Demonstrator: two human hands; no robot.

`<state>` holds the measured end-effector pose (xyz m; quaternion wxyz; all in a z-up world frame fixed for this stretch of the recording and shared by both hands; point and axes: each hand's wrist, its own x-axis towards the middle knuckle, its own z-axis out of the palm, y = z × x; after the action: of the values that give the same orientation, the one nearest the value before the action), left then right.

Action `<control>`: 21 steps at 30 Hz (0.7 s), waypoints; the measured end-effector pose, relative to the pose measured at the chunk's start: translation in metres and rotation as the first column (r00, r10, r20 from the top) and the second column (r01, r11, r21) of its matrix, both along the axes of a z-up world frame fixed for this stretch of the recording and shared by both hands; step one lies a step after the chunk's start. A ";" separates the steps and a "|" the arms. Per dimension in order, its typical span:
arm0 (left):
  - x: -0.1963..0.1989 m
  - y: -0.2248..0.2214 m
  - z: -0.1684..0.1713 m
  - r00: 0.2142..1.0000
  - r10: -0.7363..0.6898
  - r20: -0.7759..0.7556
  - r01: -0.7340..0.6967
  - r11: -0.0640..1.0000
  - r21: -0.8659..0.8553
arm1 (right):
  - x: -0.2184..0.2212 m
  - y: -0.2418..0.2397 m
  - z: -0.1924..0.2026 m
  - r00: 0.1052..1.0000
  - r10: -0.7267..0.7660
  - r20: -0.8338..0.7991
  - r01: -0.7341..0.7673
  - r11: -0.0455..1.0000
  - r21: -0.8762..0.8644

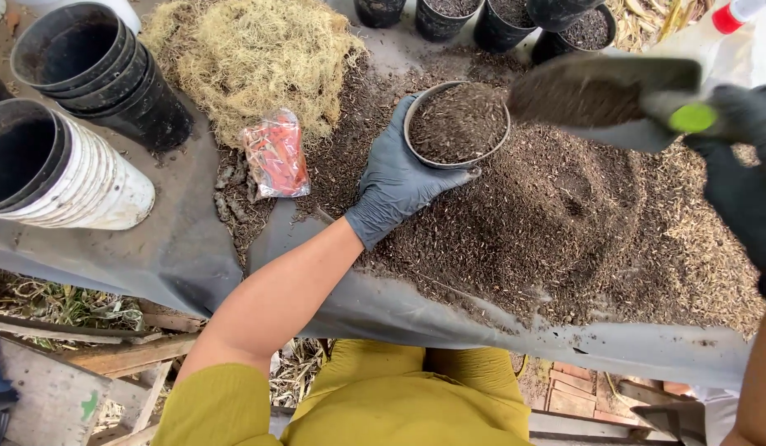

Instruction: Filling a small plastic pot with soil using a hand trowel, leveling the surface, and moistening it with a spray bottle.

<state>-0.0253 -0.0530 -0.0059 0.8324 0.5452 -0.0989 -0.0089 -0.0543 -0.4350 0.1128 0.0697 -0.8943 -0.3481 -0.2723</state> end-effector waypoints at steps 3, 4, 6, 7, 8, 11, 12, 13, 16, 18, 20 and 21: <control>-0.012 0.003 0.019 0.951 0.217 0.221 -0.274 0.921 0.276 | -0.010 0.032 0.006 0.990 -0.051 0.130 0.069 0.987 -0.144; -0.011 0.004 0.017 0.950 0.219 0.222 -0.276 0.921 0.274 | -0.012 0.035 0.005 0.990 -0.049 0.131 0.068 0.987 -0.146; -0.010 0.006 0.012 0.882 0.293 0.370 -0.429 0.823 0.372 | -0.016 0.041 0.000 0.965 -0.119 0.235 0.144 0.986 -0.089; -0.010 0.006 0.009 0.882 0.292 0.369 -0.428 0.823 0.373 | -0.017 0.045 -0.002 0.965 -0.120 0.234 0.144 0.986 -0.088; -0.009 0.005 0.006 0.888 0.273 0.369 -0.402 0.851 0.339 | -0.018 0.049 -0.004 0.943 -0.149 0.299 0.180 0.981 -0.078; -0.014 0.007 0.015 0.885 0.235 0.402 -0.367 0.884 0.291 | -0.018 0.057 -0.011 0.906 -0.196 0.376 0.242 0.967 -0.081; -0.017 0.008 0.021 0.875 0.224 0.429 -0.363 0.890 0.275 | -0.016 0.060 -0.014 0.899 -0.207 0.387 0.265 0.959 -0.102; -0.015 0.007 0.019 0.876 0.223 0.428 -0.362 0.890 0.276 | -0.014 0.061 -0.013 0.899 -0.208 0.386 0.265 0.959 -0.101; -0.009 0.006 0.015 0.914 0.238 0.330 -0.369 0.826 0.426 | -0.008 0.065 -0.011 0.890 -0.158 0.427 0.161 0.987 0.031; -0.010 0.007 0.013 0.917 0.184 0.353 -0.304 0.896 0.323 | -0.007 0.063 -0.013 0.918 -0.171 0.357 0.179 0.984 0.010; -0.011 0.009 0.015 0.910 0.189 0.370 -0.326 0.877 0.354 | -0.005 0.066 -0.010 0.919 -0.165 0.358 0.164 0.986 0.033; -0.012 0.009 0.016 0.902 0.199 0.384 -0.350 0.858 0.377 | -0.004 0.068 -0.007 0.921 -0.153 0.359 0.145 0.988 0.049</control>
<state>-0.0375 -0.0443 0.0096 0.6522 0.7199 -0.1531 0.1813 -0.0579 -0.3675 0.1055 -0.0067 -0.8521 -0.2828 -0.4404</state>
